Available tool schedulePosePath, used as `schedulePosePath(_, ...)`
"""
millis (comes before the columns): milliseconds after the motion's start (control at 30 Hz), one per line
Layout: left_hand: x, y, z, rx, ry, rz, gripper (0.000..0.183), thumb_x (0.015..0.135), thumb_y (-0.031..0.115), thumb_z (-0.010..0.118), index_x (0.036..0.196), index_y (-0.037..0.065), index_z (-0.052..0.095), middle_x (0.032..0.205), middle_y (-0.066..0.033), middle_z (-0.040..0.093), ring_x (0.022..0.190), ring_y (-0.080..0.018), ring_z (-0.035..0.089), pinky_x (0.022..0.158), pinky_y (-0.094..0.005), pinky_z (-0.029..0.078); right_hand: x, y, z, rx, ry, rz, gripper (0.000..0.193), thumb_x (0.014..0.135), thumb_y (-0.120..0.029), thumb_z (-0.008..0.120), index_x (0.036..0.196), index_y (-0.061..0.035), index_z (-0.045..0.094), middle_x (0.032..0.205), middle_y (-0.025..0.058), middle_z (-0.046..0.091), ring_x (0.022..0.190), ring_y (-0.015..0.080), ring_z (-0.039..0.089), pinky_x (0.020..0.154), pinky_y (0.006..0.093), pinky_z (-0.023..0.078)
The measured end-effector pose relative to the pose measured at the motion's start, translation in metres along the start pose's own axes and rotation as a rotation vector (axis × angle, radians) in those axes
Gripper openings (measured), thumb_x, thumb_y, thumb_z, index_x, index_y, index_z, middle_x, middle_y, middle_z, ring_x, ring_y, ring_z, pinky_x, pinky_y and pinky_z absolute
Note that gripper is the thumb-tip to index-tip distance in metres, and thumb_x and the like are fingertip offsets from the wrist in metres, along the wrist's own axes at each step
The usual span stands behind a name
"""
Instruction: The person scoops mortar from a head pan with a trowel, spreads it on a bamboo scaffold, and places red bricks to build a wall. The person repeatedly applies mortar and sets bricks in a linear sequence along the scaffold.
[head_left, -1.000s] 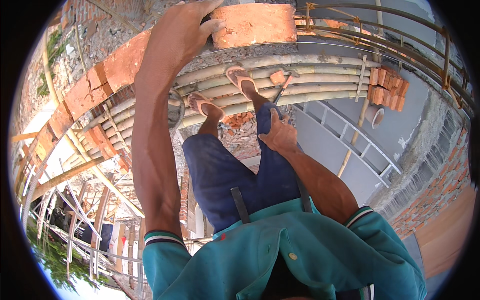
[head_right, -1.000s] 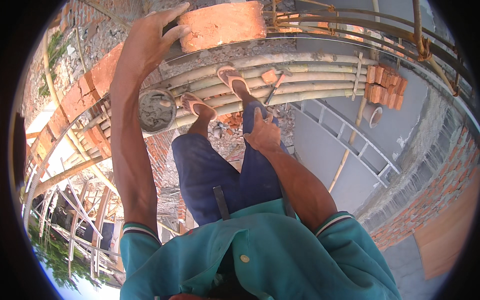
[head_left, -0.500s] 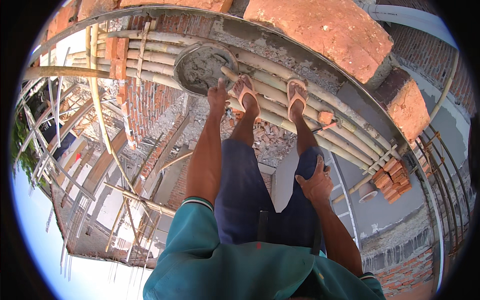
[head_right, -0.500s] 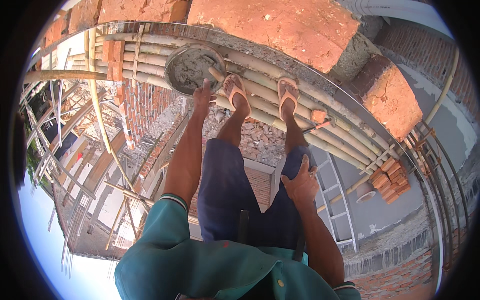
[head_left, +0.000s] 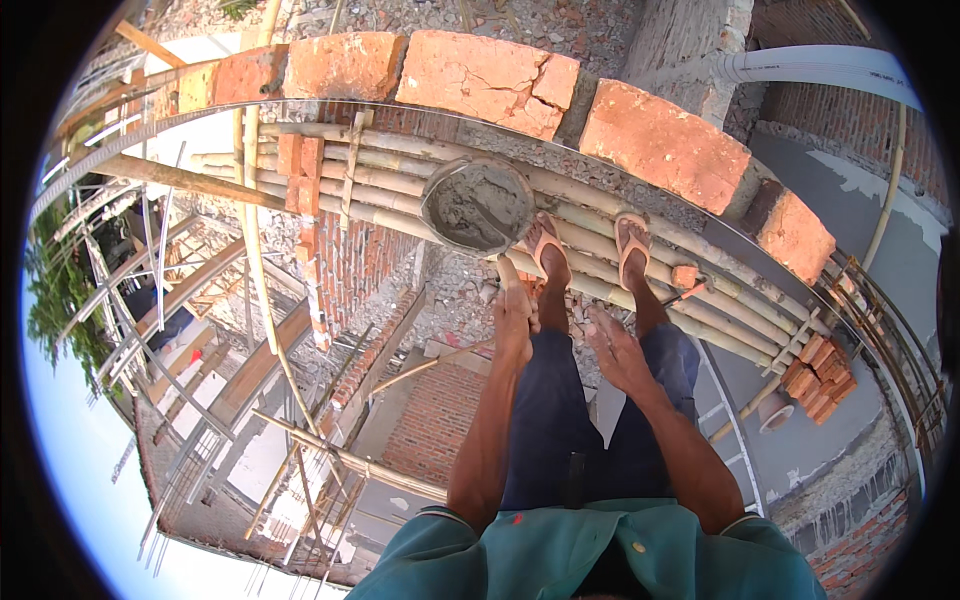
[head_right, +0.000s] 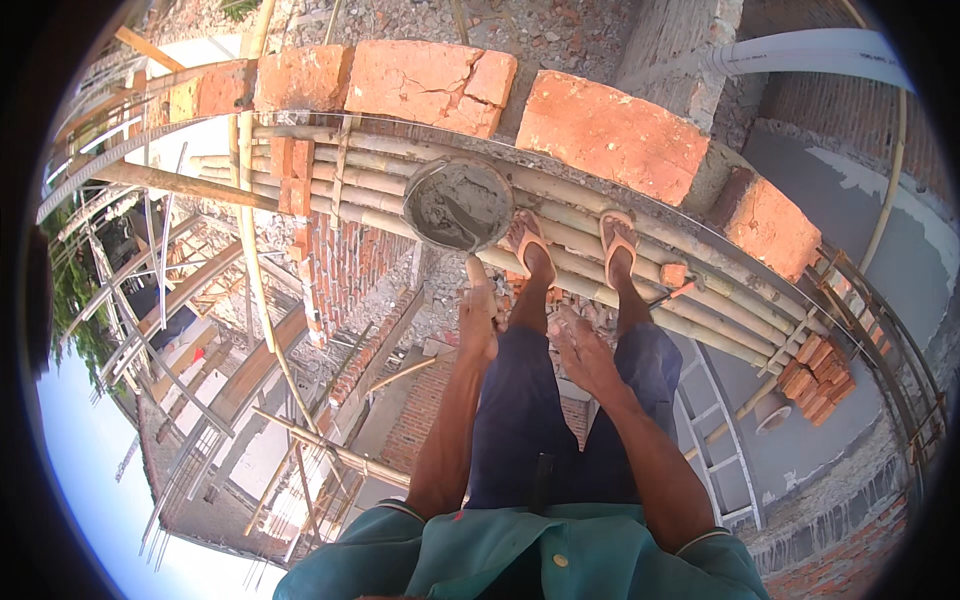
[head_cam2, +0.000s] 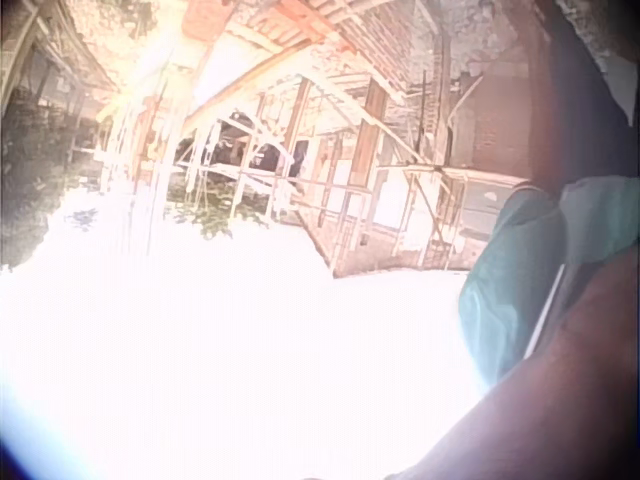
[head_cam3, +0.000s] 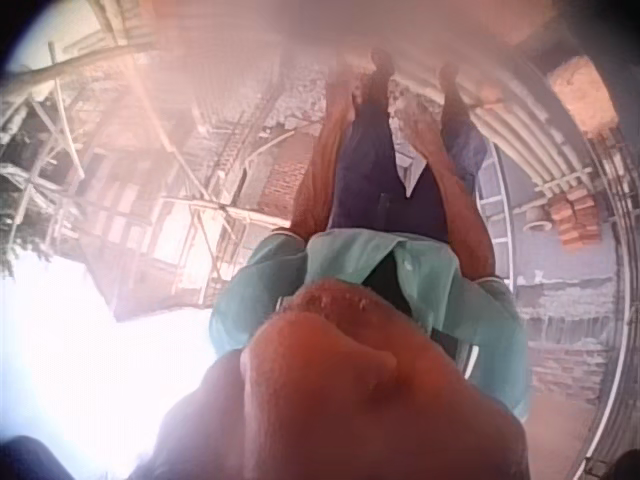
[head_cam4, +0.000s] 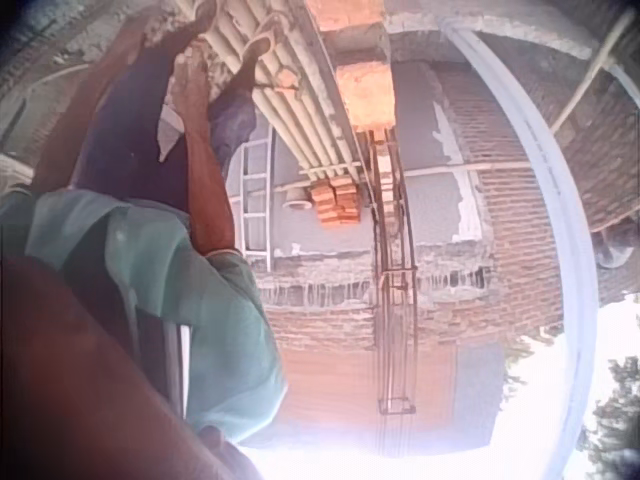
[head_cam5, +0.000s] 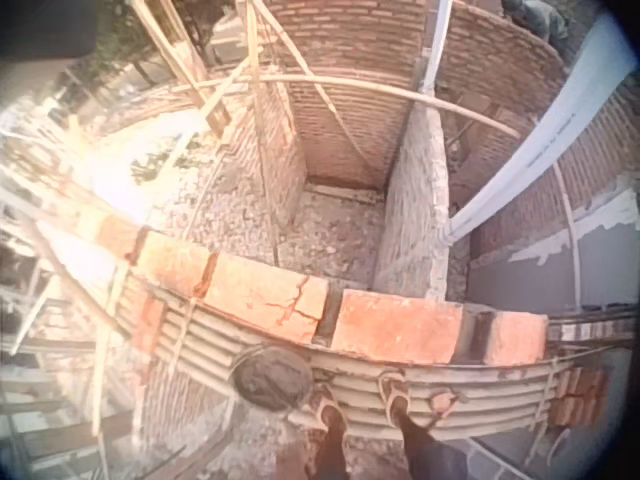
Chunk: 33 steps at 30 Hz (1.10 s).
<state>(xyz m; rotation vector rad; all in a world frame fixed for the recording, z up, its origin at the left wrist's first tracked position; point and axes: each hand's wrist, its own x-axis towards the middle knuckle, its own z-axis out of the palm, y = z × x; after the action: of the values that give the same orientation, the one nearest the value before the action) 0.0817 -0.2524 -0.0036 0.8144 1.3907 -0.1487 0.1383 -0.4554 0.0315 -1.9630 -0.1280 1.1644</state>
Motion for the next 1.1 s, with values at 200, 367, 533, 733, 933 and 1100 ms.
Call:
schedulePosePath(200, -0.067, 0.007, -0.017, 0.099, 0.121, 0.148, 0.041, 0.115, 0.039, 0.037, 0.118, 0.004, 0.056, 0.081, -0.0047, 0.057, 0.064, -0.0103, 0.054, 0.055, -0.0263, 0.044, 0.086, -0.091, 0.074, 0.143, -0.445, 0.218, 0.077, 0.104, -0.059, 0.055, 0.146, 0.0060, 0.054, 0.115, 0.0270, 0.071, 0.105, 0.0329, 0.071, 0.092, 0.0430, 0.054)
schedulePosePath(367, -0.044, 0.080, -0.045, 0.872, 0.054, 0.336, 0.049, 0.112, 0.036, 0.050, 0.140, -0.003, 0.057, 0.112, -0.0174, 0.069, 0.100, -0.0226, 0.067, 0.087, -0.0371, 0.055, 0.143, -0.085, 0.097, -0.130, -0.335, -0.025, 0.059, 0.101, -0.043, 0.059, 0.131, 0.0082, 0.057, 0.108, 0.0316, 0.069, 0.099, 0.0424, 0.072, 0.085, 0.0491, 0.056)
schedulePosePath(533, -0.040, 0.233, -0.018, 1.200, 0.128, 1.414, 0.063, 0.092, 0.028, 0.082, 0.146, 0.006, 0.058, 0.153, -0.0175, 0.053, 0.146, -0.0356, 0.044, 0.120, -0.0515, 0.037, 0.068, -0.075, 0.066, -0.272, -0.011, -0.092, 0.049, 0.096, -0.028, 0.069, 0.128, 0.0042, 0.052, 0.104, 0.0267, 0.070, 0.090, 0.0451, 0.073, 0.084, 0.0530, 0.056)
schedulePosePath(733, 0.023, 0.335, 0.065, 1.620, -0.217, 1.845, 0.080, 0.081, 0.038, 0.088, 0.153, 0.027, 0.056, 0.167, -0.0106, 0.041, 0.154, -0.0405, 0.035, 0.124, -0.0551, 0.033, -0.030, -0.138, -0.012, 0.039, 0.160, 0.042, 0.058, 0.101, -0.036, 0.066, 0.137, 0.0062, 0.048, 0.113, 0.0252, 0.068, 0.094, 0.0399, 0.074, 0.085, 0.0498, 0.056)
schedulePosePath(933, 0.046, 0.339, 0.081, 1.583, -0.160, 1.874, 0.079, 0.077, 0.043, 0.088, 0.150, 0.045, 0.057, 0.160, -0.0075, 0.049, 0.149, -0.0345, 0.044, 0.120, -0.0582, 0.037, -0.018, -0.191, -0.055, 0.119, 0.541, -0.247, 0.058, 0.109, -0.030, 0.056, 0.148, 0.0098, 0.042, 0.124, 0.0268, 0.065, 0.115, 0.0345, 0.069, 0.096, 0.0469, 0.054)
schedulePosePath(1100, 0.043, 0.337, 0.081, 1.650, -0.086, 1.898, 0.077, 0.077, 0.044, 0.088, 0.148, 0.044, 0.058, 0.155, -0.0075, 0.054, 0.143, -0.0353, 0.049, 0.117, -0.0595, 0.039, 0.013, -0.220, -0.056, 0.081, 0.590, -0.230, 0.062, 0.113, -0.033, 0.050, 0.157, 0.0073, 0.037, 0.125, 0.0188, 0.066, 0.107, 0.0202, 0.063, 0.091, 0.0352, 0.052)
